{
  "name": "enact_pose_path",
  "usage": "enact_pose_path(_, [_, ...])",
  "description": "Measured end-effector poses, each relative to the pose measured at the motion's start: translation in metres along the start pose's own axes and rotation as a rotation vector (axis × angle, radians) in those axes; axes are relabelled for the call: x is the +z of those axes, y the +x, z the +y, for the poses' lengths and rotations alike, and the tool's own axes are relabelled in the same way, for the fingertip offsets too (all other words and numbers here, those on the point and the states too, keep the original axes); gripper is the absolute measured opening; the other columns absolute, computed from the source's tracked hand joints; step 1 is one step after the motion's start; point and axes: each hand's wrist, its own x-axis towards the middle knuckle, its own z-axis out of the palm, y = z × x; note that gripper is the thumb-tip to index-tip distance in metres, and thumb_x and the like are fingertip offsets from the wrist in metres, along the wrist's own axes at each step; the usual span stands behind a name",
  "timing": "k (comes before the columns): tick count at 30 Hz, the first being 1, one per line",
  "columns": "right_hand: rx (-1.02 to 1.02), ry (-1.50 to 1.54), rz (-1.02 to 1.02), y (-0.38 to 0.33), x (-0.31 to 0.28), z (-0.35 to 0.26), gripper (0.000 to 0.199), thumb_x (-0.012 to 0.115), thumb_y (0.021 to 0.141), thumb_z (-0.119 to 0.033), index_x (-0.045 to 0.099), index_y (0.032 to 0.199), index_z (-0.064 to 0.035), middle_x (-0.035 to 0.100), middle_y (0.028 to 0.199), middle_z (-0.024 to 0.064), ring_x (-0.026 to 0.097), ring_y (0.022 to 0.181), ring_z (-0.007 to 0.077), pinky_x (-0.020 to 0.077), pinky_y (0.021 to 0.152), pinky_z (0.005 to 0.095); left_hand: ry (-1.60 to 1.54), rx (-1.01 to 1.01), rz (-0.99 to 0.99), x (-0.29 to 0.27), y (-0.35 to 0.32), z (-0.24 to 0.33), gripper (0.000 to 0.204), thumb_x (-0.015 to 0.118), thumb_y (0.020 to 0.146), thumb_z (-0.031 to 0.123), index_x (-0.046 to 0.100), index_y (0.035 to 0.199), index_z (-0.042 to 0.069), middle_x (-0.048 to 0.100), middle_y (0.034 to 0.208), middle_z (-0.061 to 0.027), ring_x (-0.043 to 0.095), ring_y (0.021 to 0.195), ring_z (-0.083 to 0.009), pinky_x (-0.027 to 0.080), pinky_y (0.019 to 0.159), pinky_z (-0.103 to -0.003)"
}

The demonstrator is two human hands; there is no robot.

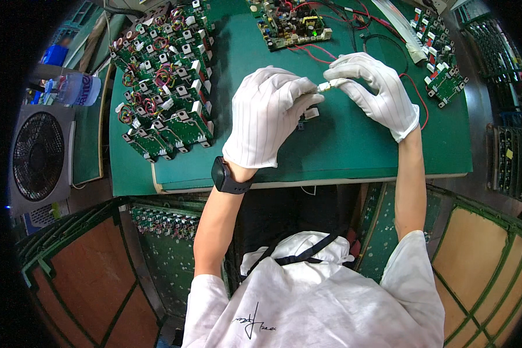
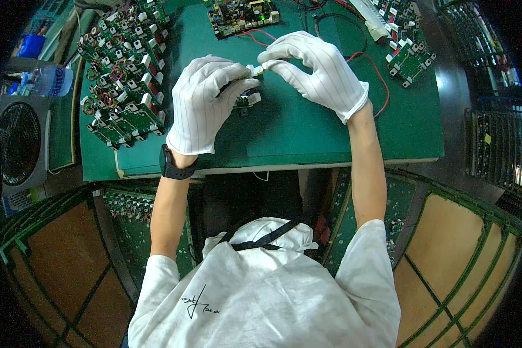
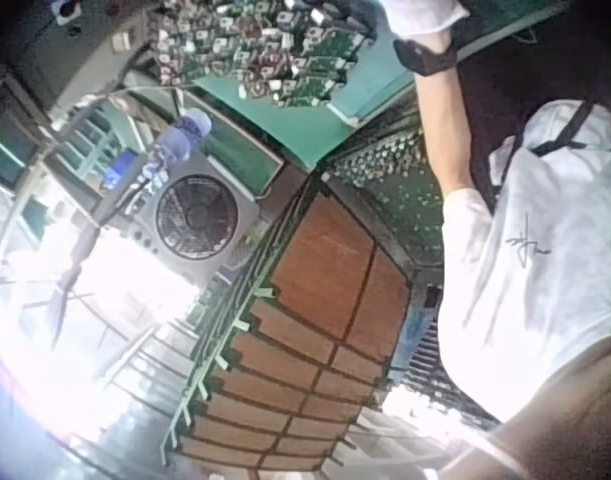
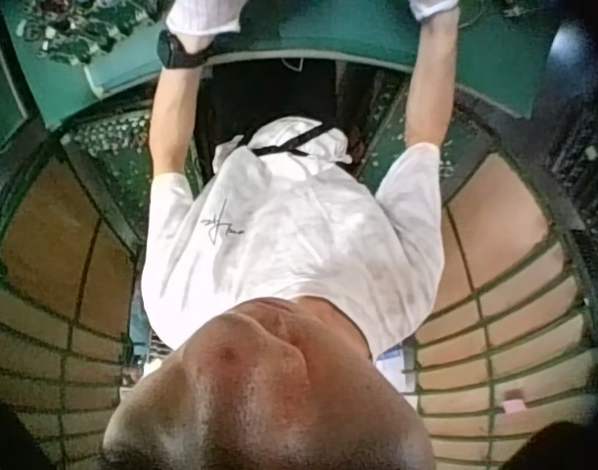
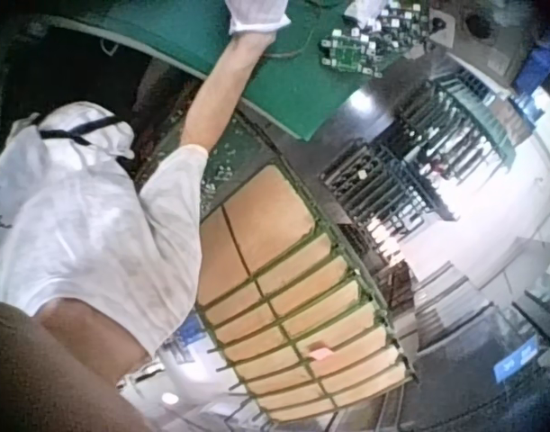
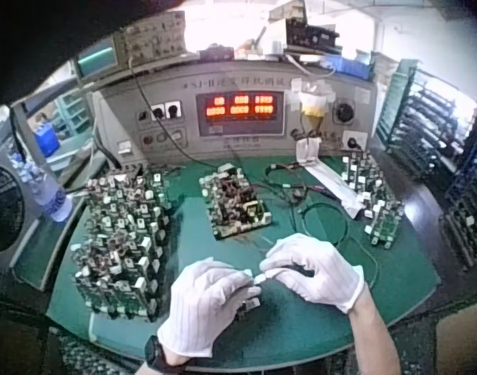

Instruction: Testing electrical components on circuit boards using electronic test equipment and probes.

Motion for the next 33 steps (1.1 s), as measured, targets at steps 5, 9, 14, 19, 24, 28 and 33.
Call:
enact_pose_path(5, [-0.019, -0.031, -0.063, 0.010, -0.001, -0.001, 0.020, 0.073, 0.095, -0.020, 0.075, 0.108, -0.0052, 0.075, 0.107, 0.0131, 0.071, 0.102, 0.0319, 0.0565, 0.093, 0.0398, -0.012, -0.020, 0.038, 0.003, -0.004, -0.001, 0.024, 0.087, 0.075, 0.020, 0.072, 0.092, 0.011, 0.070, 0.086, -0.0036, 0.068, 0.084, -0.0256, 0.054, 0.076, -0.039])
enact_pose_path(9, [0.007, 0.036, -0.101, 0.014, -0.003, -0.005, 0.020, 0.073, 0.093, -0.017, 0.074, 0.108, -0.0036, 0.074, 0.107, 0.0123, 0.069, 0.106, 0.0321, 0.0541, 0.096, 0.0402, -0.020, -0.019, 0.041, 0.003, -0.004, -0.003, 0.027, 0.088, 0.074, 0.020, 0.071, 0.093, 0.011, 0.070, 0.086, -0.0030, 0.068, 0.083, -0.0254, 0.053, 0.076, -0.039])
enact_pose_path(14, [0.018, 0.057, -0.097, 0.015, 0.004, -0.003, 0.021, 0.072, 0.095, -0.019, 0.074, 0.109, -0.0032, 0.074, 0.107, 0.0128, 0.069, 0.105, 0.0324, 0.0538, 0.097, 0.0411, 0.000, -0.107, 0.067, -0.001, -0.003, 0.001, 0.034, 0.090, 0.071, 0.024, 0.071, 0.094, 0.009, 0.070, 0.101, -0.0080, 0.068, 0.096, -0.0300, 0.055, 0.086, -0.041])
enact_pose_path(19, [-0.034, 0.057, -0.079, 0.018, 0.013, -0.004, 0.021, 0.073, 0.093, -0.018, 0.075, 0.107, -0.0036, 0.074, 0.106, 0.0147, 0.070, 0.101, 0.0325, 0.0559, 0.090, 0.0399, 0.059, -0.119, -0.122, -0.015, -0.006, 0.002, 0.034, 0.089, 0.071, 0.024, 0.070, 0.094, 0.007, 0.071, 0.104, -0.0094, 0.068, 0.103, -0.0340, 0.053, 0.094, -0.046])
enact_pose_path(24, [-0.071, 0.047, -0.110, 0.029, 0.017, -0.009, 0.019, 0.072, 0.093, -0.017, 0.074, 0.105, -0.0028, 0.072, 0.105, 0.0147, 0.069, 0.098, 0.0330, 0.0549, 0.089, 0.0407, -0.035, -0.106, -0.101, -0.011, -0.011, -0.003, 0.025, 0.086, 0.075, 0.018, 0.068, 0.087, 0.005, 0.073, 0.095, -0.0094, 0.069, 0.107, -0.0346, 0.053, 0.096, -0.046])
enact_pose_path(28, [-0.083, -0.027, -0.142, 0.034, 0.012, -0.009, 0.019, 0.071, 0.094, -0.017, 0.074, 0.106, -0.0027, 0.072, 0.106, 0.0144, 0.068, 0.099, 0.0333, 0.0546, 0.089, 0.0415, -0.118, -0.136, -0.083, -0.006, -0.009, -0.002, 0.023, 0.085, 0.076, 0.016, 0.069, 0.089, 0.005, 0.074, 0.097, -0.0092, 0.069, 0.107, -0.0344, 0.052, 0.097, -0.046])
enact_pose_path(33, [-0.057, -0.007, -0.015, 0.029, -0.007, -0.019, 0.034, 0.071, 0.095, -0.026, 0.072, 0.123, -0.0059, 0.072, 0.120, 0.0153, 0.067, 0.115, 0.0317, 0.0526, 0.101, 0.0400, -0.034, -0.221, -0.148, -0.021, -0.015, -0.001, 0.036, 0.086, 0.077, 0.022, 0.073, 0.106, 0.005, 0.073, 0.112, -0.0102, 0.065, 0.116, -0.0339, 0.050, 0.102, -0.045])
